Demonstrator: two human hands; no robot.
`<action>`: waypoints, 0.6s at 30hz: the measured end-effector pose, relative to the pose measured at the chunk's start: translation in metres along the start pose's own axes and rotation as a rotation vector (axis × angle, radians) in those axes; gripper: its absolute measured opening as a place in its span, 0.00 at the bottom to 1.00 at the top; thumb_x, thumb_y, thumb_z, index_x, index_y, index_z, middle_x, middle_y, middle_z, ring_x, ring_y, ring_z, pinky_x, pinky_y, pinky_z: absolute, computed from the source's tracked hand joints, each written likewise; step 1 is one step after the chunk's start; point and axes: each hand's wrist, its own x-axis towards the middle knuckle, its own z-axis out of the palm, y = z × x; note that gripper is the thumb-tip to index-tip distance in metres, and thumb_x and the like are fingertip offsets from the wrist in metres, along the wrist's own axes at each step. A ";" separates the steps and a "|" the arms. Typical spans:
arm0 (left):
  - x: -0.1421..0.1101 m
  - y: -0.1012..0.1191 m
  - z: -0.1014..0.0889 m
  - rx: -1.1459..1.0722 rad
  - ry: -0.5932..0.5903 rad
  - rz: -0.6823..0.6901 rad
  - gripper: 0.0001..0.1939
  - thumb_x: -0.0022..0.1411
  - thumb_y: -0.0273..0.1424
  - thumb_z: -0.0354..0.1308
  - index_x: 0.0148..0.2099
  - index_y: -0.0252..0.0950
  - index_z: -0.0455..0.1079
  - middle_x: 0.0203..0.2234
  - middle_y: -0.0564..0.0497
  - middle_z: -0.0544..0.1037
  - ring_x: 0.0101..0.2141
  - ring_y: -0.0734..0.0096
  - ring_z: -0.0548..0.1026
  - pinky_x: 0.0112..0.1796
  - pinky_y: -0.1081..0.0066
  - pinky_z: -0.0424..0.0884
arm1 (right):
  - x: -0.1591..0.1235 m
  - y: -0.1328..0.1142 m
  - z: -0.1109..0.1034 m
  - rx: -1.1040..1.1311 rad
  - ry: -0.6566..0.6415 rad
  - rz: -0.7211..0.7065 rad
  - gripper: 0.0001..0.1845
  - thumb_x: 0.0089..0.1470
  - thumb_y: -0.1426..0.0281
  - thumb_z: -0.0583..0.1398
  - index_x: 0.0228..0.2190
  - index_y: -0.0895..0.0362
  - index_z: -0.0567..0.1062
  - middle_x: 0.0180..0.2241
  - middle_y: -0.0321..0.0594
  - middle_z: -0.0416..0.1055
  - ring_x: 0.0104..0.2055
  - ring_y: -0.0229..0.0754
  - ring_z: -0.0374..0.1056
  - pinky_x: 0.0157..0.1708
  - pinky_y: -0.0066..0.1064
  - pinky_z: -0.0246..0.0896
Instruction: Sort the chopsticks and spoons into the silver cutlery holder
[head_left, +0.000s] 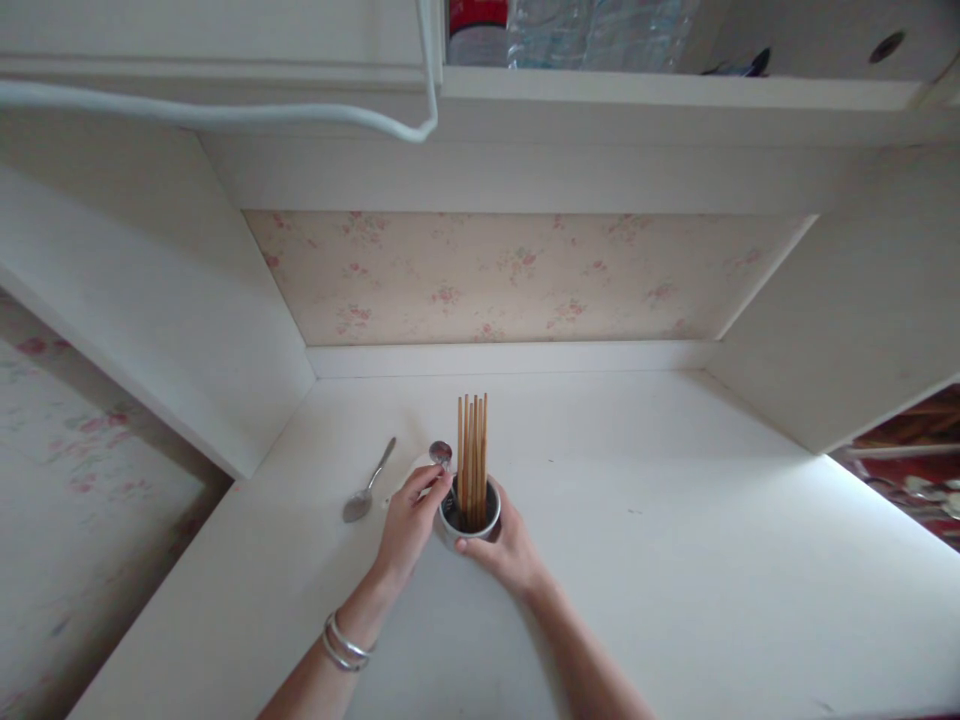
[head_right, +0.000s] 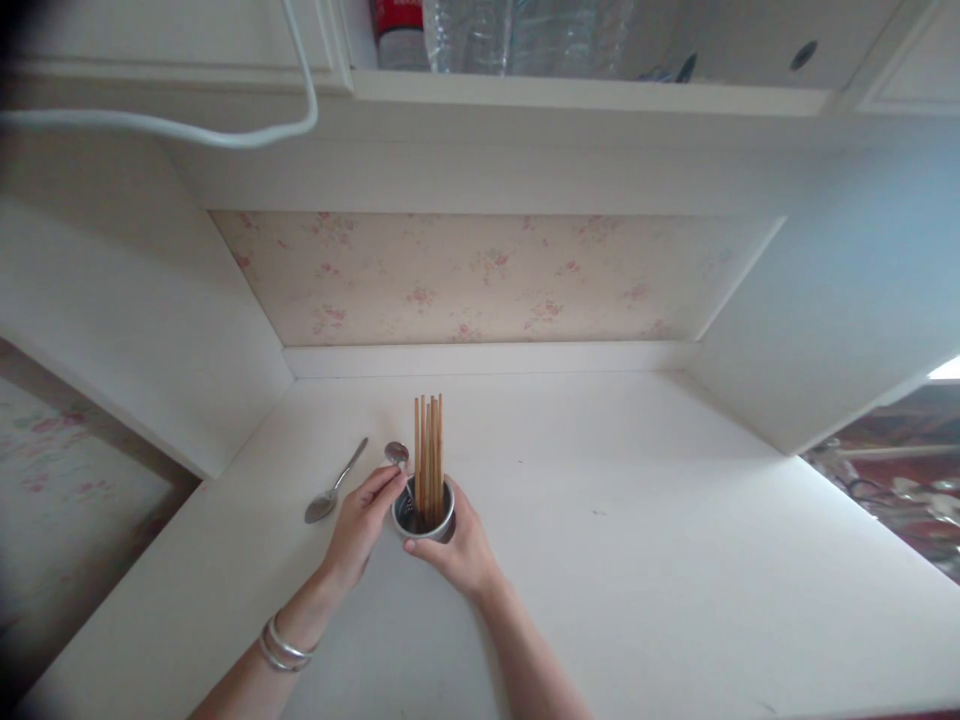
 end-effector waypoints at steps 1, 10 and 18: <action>-0.002 -0.001 0.000 -0.043 -0.043 0.001 0.17 0.62 0.43 0.58 0.47 0.37 0.74 0.46 0.48 0.77 0.50 0.60 0.73 0.50 0.66 0.68 | -0.001 0.000 0.001 0.002 0.005 -0.002 0.45 0.42 0.57 0.71 0.59 0.52 0.62 0.57 0.47 0.68 0.58 0.55 0.64 0.59 0.49 0.56; -0.015 -0.017 -0.001 -0.445 -0.432 -0.037 0.37 0.54 0.41 0.66 0.63 0.39 0.60 0.59 0.43 0.69 0.59 0.50 0.66 0.59 0.55 0.60 | -0.007 0.002 0.005 0.040 0.023 0.092 0.44 0.44 0.58 0.71 0.58 0.54 0.63 0.55 0.48 0.69 0.58 0.56 0.64 0.58 0.51 0.59; -0.014 -0.020 0.000 -0.449 -0.388 0.002 0.36 0.54 0.40 0.67 0.62 0.36 0.62 0.56 0.39 0.71 0.56 0.51 0.69 0.58 0.55 0.62 | -0.018 -0.050 -0.021 -0.262 0.056 -0.021 0.51 0.52 0.64 0.65 0.67 0.44 0.42 0.68 0.43 0.46 0.69 0.53 0.43 0.64 0.56 0.44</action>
